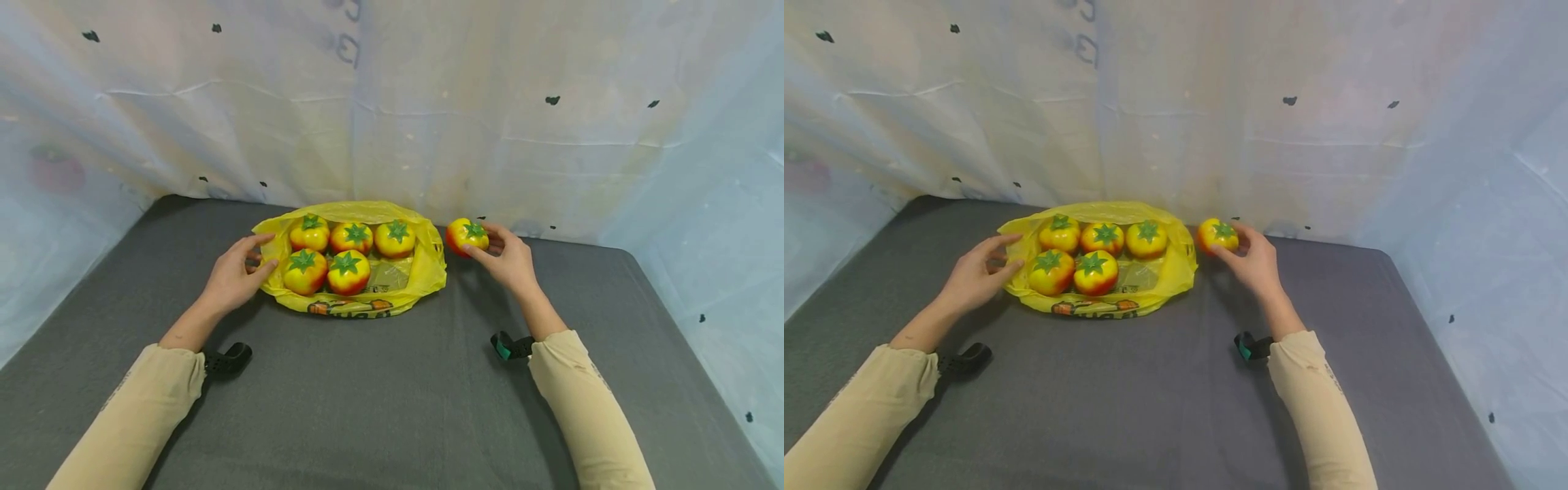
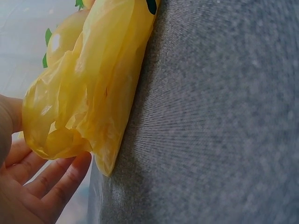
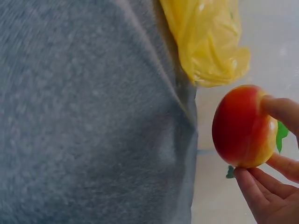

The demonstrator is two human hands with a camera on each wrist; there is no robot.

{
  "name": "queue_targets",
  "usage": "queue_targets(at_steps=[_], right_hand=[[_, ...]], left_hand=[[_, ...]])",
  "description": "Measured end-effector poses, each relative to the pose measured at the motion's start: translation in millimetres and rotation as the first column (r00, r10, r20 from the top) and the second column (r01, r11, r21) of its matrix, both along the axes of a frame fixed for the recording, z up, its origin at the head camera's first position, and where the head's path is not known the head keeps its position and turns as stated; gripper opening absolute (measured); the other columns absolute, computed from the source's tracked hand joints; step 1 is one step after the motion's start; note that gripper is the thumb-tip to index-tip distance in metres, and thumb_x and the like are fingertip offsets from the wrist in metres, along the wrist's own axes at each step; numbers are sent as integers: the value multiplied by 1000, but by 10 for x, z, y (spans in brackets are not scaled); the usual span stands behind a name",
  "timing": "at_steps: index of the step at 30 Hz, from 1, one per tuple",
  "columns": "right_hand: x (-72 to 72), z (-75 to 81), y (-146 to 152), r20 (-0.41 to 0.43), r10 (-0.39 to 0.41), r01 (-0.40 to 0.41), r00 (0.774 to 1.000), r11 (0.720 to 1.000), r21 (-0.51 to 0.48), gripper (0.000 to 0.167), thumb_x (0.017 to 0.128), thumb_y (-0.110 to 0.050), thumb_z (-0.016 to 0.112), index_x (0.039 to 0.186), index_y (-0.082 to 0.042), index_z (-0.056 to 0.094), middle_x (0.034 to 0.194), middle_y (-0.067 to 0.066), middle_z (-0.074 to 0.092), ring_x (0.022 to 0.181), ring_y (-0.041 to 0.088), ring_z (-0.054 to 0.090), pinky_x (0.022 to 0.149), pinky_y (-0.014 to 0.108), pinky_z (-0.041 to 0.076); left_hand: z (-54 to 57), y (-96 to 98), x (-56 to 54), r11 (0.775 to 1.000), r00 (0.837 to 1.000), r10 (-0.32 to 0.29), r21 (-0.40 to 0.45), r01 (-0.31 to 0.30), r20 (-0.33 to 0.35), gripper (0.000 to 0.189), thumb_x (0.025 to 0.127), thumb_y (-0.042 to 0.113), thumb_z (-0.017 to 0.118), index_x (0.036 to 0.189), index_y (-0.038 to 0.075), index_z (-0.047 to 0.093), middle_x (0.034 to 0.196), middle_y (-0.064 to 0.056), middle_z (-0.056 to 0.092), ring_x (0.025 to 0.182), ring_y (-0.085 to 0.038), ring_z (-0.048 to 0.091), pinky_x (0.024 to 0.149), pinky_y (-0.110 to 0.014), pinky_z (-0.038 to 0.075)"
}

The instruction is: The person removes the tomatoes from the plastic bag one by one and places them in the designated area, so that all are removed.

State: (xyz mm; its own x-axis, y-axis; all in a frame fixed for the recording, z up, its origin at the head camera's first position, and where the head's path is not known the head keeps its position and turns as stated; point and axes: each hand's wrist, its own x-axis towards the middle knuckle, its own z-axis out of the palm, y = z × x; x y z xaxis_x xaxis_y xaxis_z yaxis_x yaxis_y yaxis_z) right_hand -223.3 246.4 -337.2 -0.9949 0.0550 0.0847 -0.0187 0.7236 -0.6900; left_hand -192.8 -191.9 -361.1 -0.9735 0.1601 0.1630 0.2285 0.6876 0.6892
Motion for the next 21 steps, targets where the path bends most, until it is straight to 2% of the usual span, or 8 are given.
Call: queue_targets(at_steps=[11, 21], right_hand=[[-84, -126, 51, -23, 5, -3, 1000, 995, 100, 63, 88, -25, 71, 140, -1, 46, 134, 22, 52, 118, 36, 55, 99, 46, 47], [-110, -188, 86, -47, -38, 41, 998, 996, 83, 64, 87, -20, 71, 140, 3, 43, 137, 27, 45, 125, 40, 47, 102, 48, 44]], left_hand=[[-12, 8, 2, 1000, 1000, 9, 3, -9, 17, 51, 99, 20, 53, 145, 3, 38, 138, -27, 41, 111, -42, 50, 88, -57, 47], [-21, 15, -2, 1000, 1000, 7, 3, -8, 16, 51, 99, 20, 53, 145, 3, 38, 138, -27, 42, 111, -42, 50, 87, -57, 47]])
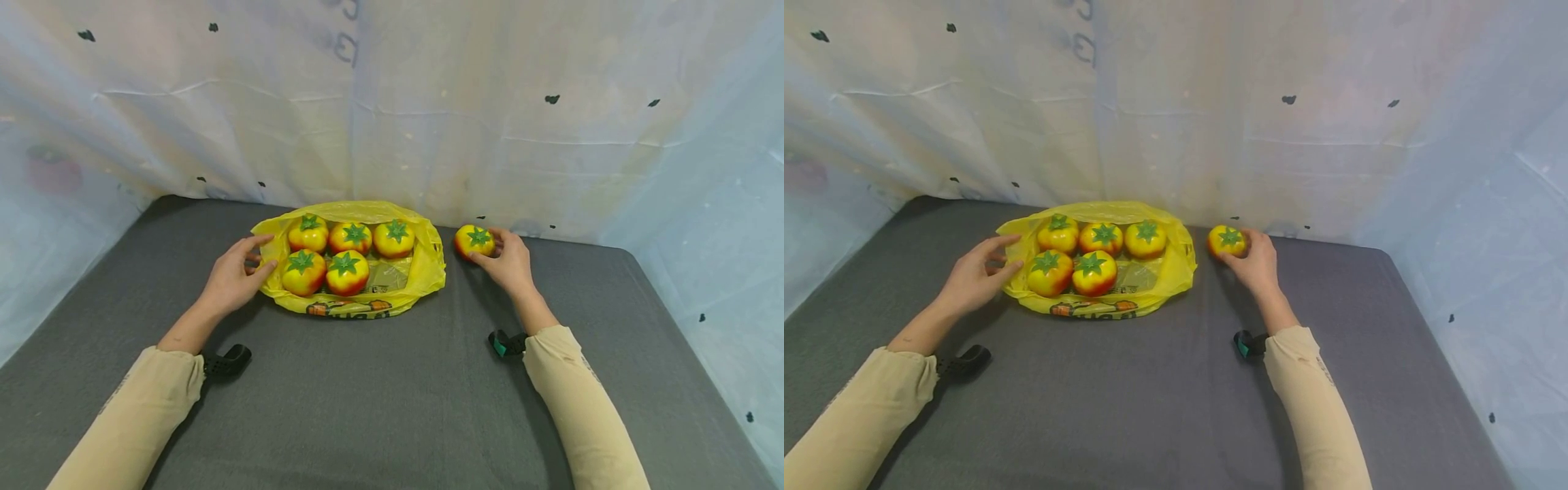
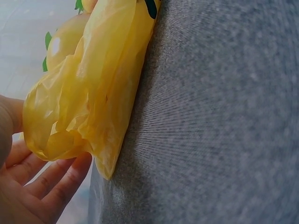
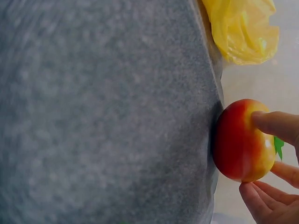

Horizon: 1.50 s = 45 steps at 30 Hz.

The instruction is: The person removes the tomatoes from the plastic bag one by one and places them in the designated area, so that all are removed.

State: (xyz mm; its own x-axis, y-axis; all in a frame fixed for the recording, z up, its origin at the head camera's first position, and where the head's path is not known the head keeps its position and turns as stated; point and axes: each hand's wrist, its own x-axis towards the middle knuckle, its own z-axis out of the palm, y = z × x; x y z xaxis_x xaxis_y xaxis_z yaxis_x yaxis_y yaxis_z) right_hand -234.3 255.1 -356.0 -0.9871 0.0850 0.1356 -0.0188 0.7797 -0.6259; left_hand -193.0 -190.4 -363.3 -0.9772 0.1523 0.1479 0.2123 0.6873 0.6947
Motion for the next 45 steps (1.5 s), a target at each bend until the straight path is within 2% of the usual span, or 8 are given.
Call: queue_targets(at_steps=[11, 18, 27, 38, 45], right_hand=[[-2, 72, 8, 12, -20, 20, 1000, 999, 30, 69, 88, -27, 70, 143, 1, 39, 139, 26, 44, 125, 40, 46, 99, 49, 46], [0, 158, -61, -61, -16, 18, 998, 1000, 20, 64, 89, -26, 69, 141, -1, 44, 139, 24, 45, 123, 39, 49, 100, 49, 46], [65, 242, -385, -154, 62, -76, 986, 993, -86, 60, 87, -23, 72, 137, -1, 49, 135, 22, 49, 123, 36, 51, 99, 46, 47], [80, 292, -759, -174, 143, -172, 974, 972, -162, 57, 87, -23, 72, 136, -2, 50, 132, 20, 54, 118, 36, 55, 98, 47, 47], [42, 260, -954, -185, 182, -217, 966, 957, -192, 56, 86, -24, 73, 134, -3, 53, 133, 16, 55, 120, 30, 55, 99, 41, 48]], left_hand=[[34, -9, -10, 1000, 1000, 2, -3, -2, 4, 51, 99, 19, 53, 145, 3, 38, 139, -27, 40, 111, -42, 50, 88, -57, 47], [34, -17, -22, 1000, 1000, -2, -1, 2, -2, 52, 99, 20, 53, 145, 3, 38, 139, -27, 41, 112, -43, 49, 88, -57, 47], [34, -16, 1, 1000, 1000, 3, -11, -3, 7, 51, 99, 19, 53, 145, 3, 37, 140, -27, 40, 112, -43, 50, 87, -57, 48], [17, -1, -5, 1000, 1000, -5, -9, 5, 5, 52, 99, 20, 53, 146, 3, 37, 141, -27, 39, 113, -43, 49, 87, -57, 48], [23, 21, 6, 1000, 1000, -2, -2, 2, -2, 51, 99, 19, 53, 145, 3, 38, 140, -27, 41, 113, -43, 50, 87, -57, 48]])
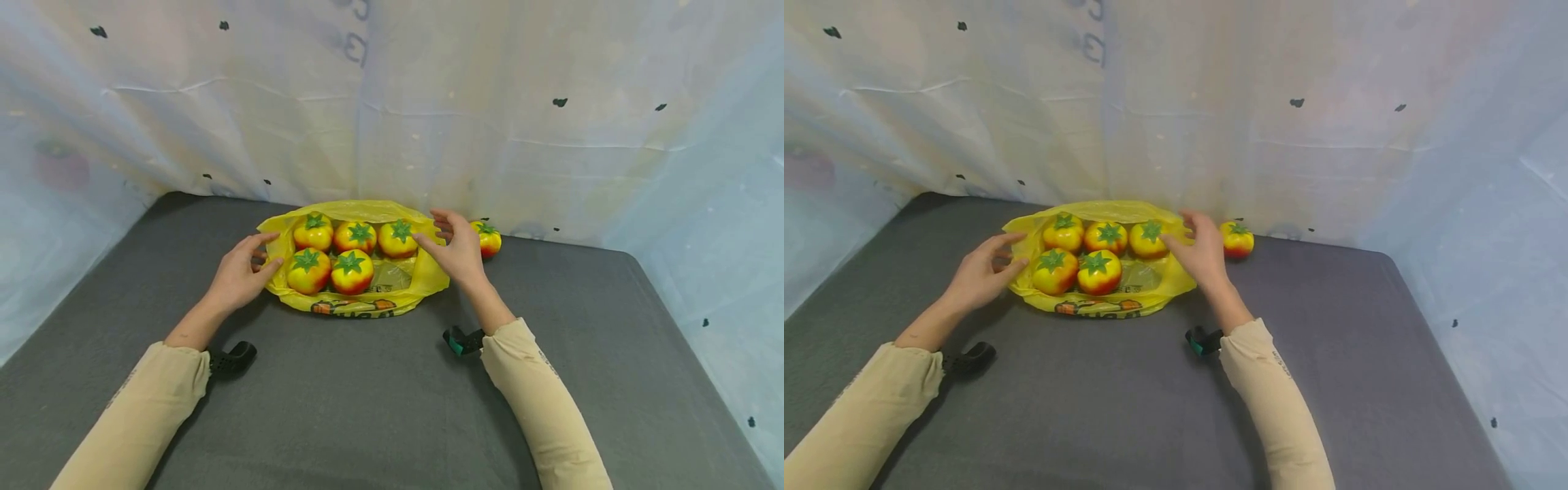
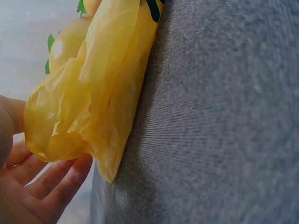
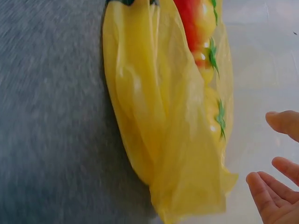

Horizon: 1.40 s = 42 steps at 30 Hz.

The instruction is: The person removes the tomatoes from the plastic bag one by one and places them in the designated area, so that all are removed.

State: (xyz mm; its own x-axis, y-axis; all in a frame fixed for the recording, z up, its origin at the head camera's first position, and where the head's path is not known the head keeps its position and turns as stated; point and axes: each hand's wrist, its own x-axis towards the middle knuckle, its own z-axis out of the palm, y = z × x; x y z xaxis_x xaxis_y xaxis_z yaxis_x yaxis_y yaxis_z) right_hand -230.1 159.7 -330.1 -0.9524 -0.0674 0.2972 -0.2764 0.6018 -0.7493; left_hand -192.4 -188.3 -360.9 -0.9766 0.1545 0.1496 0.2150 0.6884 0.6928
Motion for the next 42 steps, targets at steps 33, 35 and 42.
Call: queue_targets(at_steps=[33, 35, 42], right_hand=[[-167, -194, -303, 103, 9, -30, 995, 979, 204, 63, 86, -25, 73, 140, -5, 48, 140, 16, 50, 126, 33, 48, 105, 44, 41], [-170, -201, -304, 107, 3, -26, 994, 977, 213, 63, 85, -25, 73, 139, -5, 49, 139, 16, 51, 125, 33, 49, 105, 44, 41], [-173, -222, -299, 88, -9, -11, 996, 975, 221, 62, 84, -27, 75, 137, -4, 51, 135, 16, 54, 123, 32, 50, 104, 44, 41]], left_hand=[[-34, -11, -2, 1000, 999, 5, 25, -4, -40, 49, 98, 14, 55, 143, 1, 41, 136, -26, 44, 108, -40, 51, 86, -55, 48], [-36, -11, -3, 1000, 999, 7, 21, -6, -41, 49, 98, 14, 54, 143, 1, 41, 135, -26, 44, 108, -40, 51, 86, -55, 48], [-47, -21, -5, 1000, 999, 9, 16, -9, -44, 48, 98, 13, 54, 142, 1, 41, 135, -26, 45, 107, -40, 51, 86, -55, 48]])
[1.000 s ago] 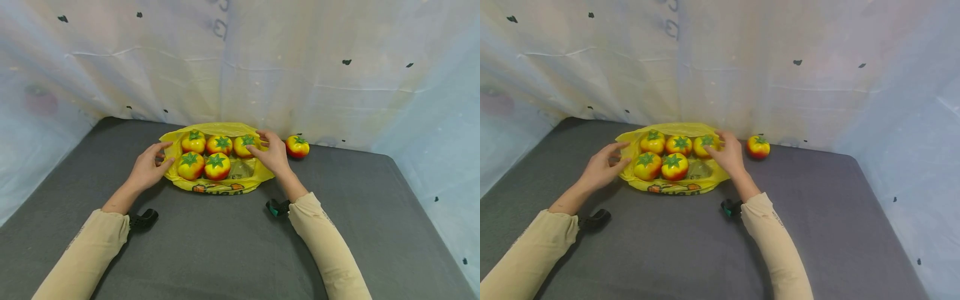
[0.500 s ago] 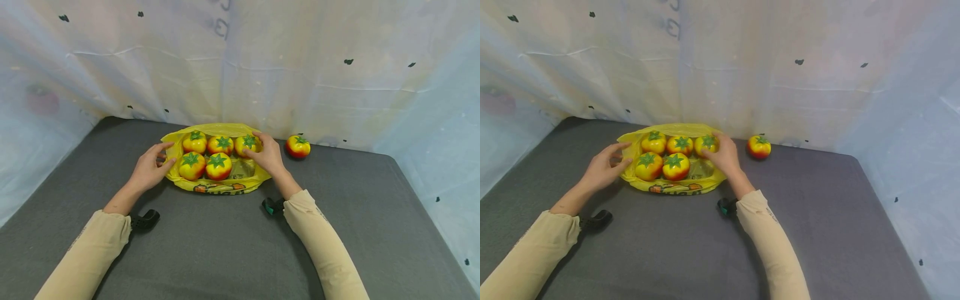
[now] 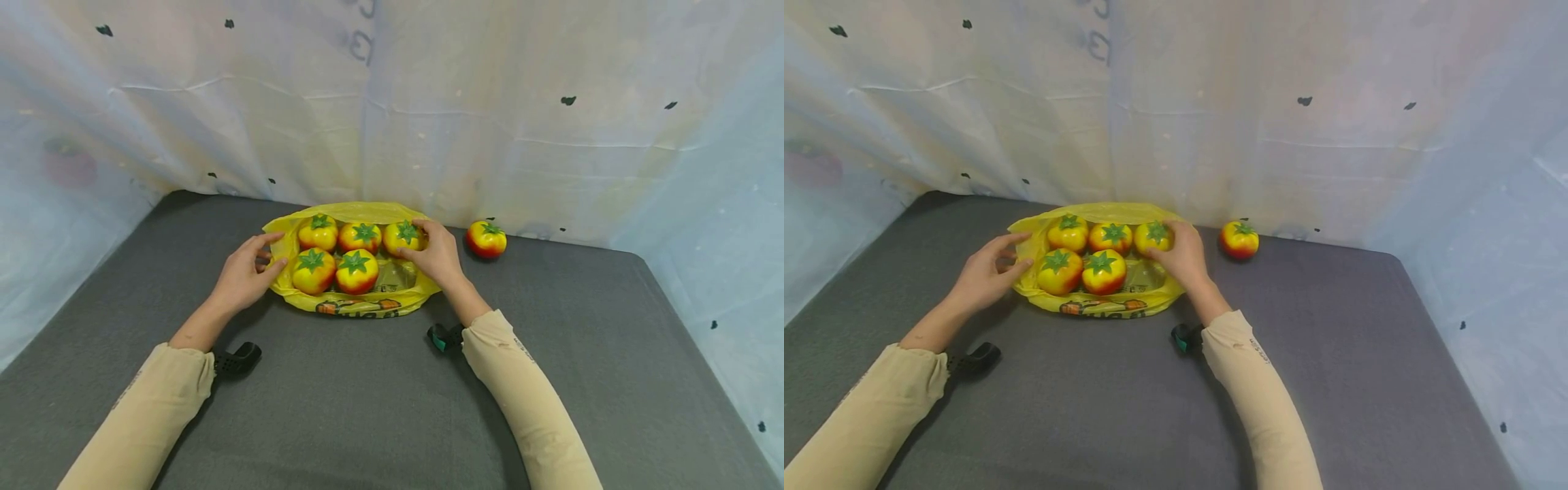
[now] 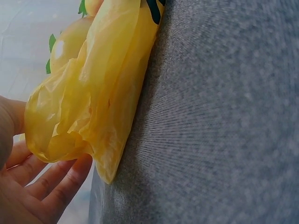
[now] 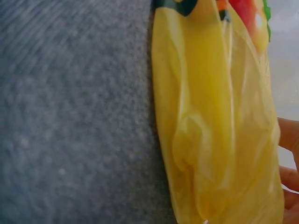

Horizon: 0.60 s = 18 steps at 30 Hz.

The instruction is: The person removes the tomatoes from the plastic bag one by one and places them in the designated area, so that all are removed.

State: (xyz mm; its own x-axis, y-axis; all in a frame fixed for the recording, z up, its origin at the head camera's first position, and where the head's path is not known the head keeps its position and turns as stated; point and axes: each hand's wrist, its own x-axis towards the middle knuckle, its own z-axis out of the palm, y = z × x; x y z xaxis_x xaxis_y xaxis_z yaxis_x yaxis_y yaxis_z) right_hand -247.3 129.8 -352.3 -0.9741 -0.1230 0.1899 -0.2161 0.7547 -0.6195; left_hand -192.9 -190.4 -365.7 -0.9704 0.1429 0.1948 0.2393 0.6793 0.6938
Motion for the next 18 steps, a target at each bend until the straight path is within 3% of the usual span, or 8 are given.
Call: queue_targets(at_steps=[6, 18], right_hand=[[39, 24, 14, 4, -14, 14, 1000, 999, -31, 62, 82, -28, 77, 135, -6, 53, 130, 14, 56, 116, 30, 55, 98, 42, 47], [167, 125, 80, -56, -1, -5, 998, 994, -110, 59, 82, -26, 78, 133, -5, 56, 131, 12, 58, 117, 27, 56, 99, 37, 48]], left_hand=[[-7, -1, -4, 1000, 1000, -3, 5, 3, -4, 49, 98, 14, 54, 142, 1, 41, 134, -26, 45, 107, -40, 51, 86, -56, 48], [-27, -11, -18, 1000, 1000, -3, 5, 2, 9, 50, 98, 16, 54, 144, 2, 40, 135, -26, 44, 109, -41, 50, 88, -56, 46]])
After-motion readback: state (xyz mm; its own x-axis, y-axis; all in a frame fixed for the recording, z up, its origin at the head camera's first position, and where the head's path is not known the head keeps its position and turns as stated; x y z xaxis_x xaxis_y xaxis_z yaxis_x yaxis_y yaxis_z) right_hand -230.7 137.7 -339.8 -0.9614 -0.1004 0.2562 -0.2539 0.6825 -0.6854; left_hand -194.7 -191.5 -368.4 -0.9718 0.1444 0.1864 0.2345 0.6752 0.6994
